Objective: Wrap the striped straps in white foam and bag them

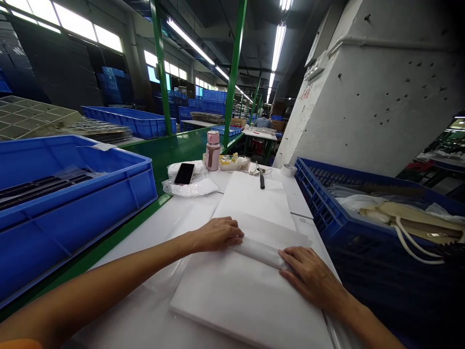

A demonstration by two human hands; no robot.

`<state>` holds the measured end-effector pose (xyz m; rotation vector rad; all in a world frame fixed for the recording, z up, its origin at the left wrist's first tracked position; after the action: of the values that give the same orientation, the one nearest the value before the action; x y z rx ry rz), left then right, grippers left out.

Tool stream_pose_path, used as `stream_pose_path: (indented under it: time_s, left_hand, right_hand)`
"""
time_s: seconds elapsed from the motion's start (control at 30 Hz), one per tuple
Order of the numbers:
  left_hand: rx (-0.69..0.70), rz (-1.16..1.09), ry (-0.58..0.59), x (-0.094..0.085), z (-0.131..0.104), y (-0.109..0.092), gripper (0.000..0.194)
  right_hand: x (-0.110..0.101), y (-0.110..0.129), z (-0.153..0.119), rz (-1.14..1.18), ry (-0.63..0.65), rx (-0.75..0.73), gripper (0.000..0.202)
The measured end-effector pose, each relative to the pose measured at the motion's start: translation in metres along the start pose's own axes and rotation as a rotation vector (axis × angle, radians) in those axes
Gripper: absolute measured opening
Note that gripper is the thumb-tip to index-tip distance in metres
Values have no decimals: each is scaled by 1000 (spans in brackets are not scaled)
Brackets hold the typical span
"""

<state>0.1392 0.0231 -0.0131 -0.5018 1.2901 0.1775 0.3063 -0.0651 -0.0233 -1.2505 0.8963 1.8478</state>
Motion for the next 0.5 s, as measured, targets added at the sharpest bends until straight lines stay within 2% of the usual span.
stream_pose_path:
  time_s: [0.13, 0.37, 0.5]
  left_hand:
    - [8, -24, -1, -5, -7, -10, 39]
    - [-80, -14, -17, -6, 13, 16, 42]
    - [-71, 30, -55, -2, 19, 16, 34]
  right_hand:
    - [-5, 1, -4, 31, -58, -22, 26]
    - [-7, -40, 20, 146, -47, 136, 33]
    - [-2, -39, 21, 101, -39, 131, 31]
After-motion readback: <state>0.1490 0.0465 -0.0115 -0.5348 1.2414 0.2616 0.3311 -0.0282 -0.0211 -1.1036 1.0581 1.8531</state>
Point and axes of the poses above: each hand's wrist, its own z-axis towards the middle knuckle, its own x-axis out of the palm, y = z × x, the point moved 9 cm from there along z, towards the middle knuckle, and after that the axes turned 3 degrees about -y, right-handed, at the moved point
